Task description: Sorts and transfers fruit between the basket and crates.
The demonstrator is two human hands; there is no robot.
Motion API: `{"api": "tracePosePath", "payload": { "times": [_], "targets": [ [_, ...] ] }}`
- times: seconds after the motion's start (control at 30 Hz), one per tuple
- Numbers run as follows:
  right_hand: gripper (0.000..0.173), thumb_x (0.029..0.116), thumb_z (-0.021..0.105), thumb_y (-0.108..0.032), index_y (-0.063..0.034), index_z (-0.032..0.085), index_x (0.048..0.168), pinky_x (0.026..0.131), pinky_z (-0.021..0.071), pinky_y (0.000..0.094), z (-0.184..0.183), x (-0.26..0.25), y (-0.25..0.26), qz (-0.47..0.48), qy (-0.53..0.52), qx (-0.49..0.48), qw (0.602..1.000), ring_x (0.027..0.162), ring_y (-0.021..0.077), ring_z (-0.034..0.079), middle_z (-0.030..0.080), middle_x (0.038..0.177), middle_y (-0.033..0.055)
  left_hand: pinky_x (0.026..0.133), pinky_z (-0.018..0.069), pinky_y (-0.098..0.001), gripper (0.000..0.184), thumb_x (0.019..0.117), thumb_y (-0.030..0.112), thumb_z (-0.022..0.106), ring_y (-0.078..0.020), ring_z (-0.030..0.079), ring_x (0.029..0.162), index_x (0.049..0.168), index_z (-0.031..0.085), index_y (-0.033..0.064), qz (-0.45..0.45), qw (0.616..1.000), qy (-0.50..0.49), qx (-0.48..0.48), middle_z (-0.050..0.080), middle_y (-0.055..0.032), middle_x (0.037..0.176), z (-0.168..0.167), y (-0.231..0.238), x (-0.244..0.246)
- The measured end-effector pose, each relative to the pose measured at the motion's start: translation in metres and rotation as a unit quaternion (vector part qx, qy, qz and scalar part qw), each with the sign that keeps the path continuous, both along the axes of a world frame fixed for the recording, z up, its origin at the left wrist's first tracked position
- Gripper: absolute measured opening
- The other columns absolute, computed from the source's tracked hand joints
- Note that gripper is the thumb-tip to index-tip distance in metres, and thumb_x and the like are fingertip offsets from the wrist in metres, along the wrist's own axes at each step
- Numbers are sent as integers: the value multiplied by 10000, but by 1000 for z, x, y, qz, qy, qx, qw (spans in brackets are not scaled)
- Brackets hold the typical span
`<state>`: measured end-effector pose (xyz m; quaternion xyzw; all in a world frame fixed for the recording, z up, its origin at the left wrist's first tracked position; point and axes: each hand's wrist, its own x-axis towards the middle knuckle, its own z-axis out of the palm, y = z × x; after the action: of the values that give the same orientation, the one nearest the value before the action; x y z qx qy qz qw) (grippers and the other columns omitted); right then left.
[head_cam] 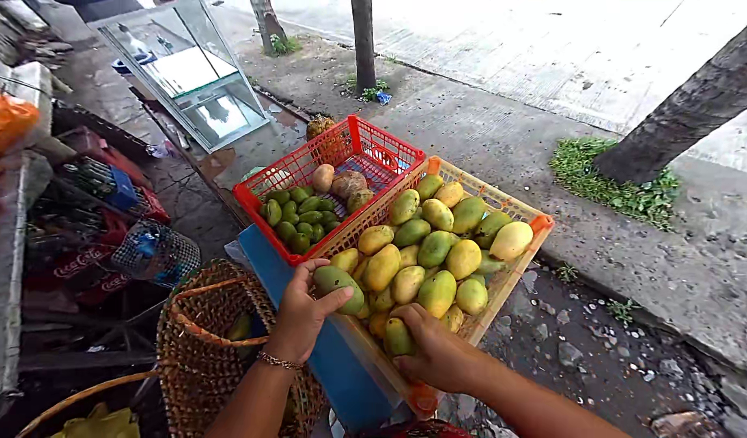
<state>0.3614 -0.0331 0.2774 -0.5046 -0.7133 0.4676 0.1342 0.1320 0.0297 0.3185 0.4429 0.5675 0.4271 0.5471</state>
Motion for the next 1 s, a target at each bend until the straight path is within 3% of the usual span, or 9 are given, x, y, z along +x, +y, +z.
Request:
{"api": "tracePosePath", "payload": {
  "times": [0.1,0.23,0.33,0.43,0.5,0.67,0.8,0.9,1.0],
  "targets": [
    [595,984,665,-205,-32,417,1495,1036,508,476,5,-15,4,31,-97,-41,994,1234,376,594,508,1403,256,798,628,-384,637,703,48,844,-249,694,1017,1270,557,74,-18,998,56,26,656,-149,1166,-1,7,-10],
    [446,1032,596,-250,-24,538,1412,992,520,520,16,-10,15,48,-138,-31,989,1146,383,634,581,1315,244,860,612,-405,698,686,188,896,-222,691,1062,1303,576,121,-86,984,154,31,663,-113,1223,-10,13,-17],
    [513,1008,648,-277,-39,525,1445,949,564,437,27,-1,27,5,-37,15,999,1078,296,676,585,1359,207,868,610,-400,695,727,232,888,-214,698,1033,1331,568,108,-124,980,155,14,671,-108,1201,-11,13,-9],
    [824,919,771,-285,-181,316,1598,875,614,360,40,-8,33,-18,120,2,993,1119,202,674,468,1496,138,839,618,-378,655,804,193,854,-214,712,988,1355,519,75,-154,984,84,-28,683,-125,1169,3,8,7],
    [917,887,807,-266,-271,262,1624,918,611,374,40,-14,39,-17,162,0,987,1153,184,657,507,1445,111,789,643,-378,588,904,154,773,-227,740,916,1408,482,76,-170,984,43,-41,700,-124,1164,15,2,13],
    [647,819,847,-242,-218,515,1374,892,587,384,15,-20,46,-97,94,30,990,1020,160,665,630,1193,63,860,635,-410,534,977,223,618,-272,731,1016,1466,443,101,-214,977,5,-14,644,-118,1327,15,-13,-38],
    [339,921,731,-177,-37,563,1180,828,580,389,-15,-37,40,-172,47,106,978,912,186,677,676,1004,75,884,621,-425,370,982,237,590,-256,741,1000,1298,576,44,-304,949,-21,-86,738,-101,1140,-17,-47,-125],
    [255,941,697,-66,-18,589,1167,784,615,397,-28,-48,41,-155,26,187,970,876,189,706,691,987,85,850,622,-391,295,1017,176,553,-231,740,975,1284,585,56,-226,953,38,-196,730,-96,1144,-43,-73,-170],
    [168,925,744,-122,-42,686,1061,804,604,455,-30,-46,43,-37,-29,194,980,895,237,695,691,1016,99,863,589,-403,342,1055,196,565,-251,702,1024,1361,541,46,-108,942,123,-292,669,-145,1224,-67,-84,-196]
  ]
}}
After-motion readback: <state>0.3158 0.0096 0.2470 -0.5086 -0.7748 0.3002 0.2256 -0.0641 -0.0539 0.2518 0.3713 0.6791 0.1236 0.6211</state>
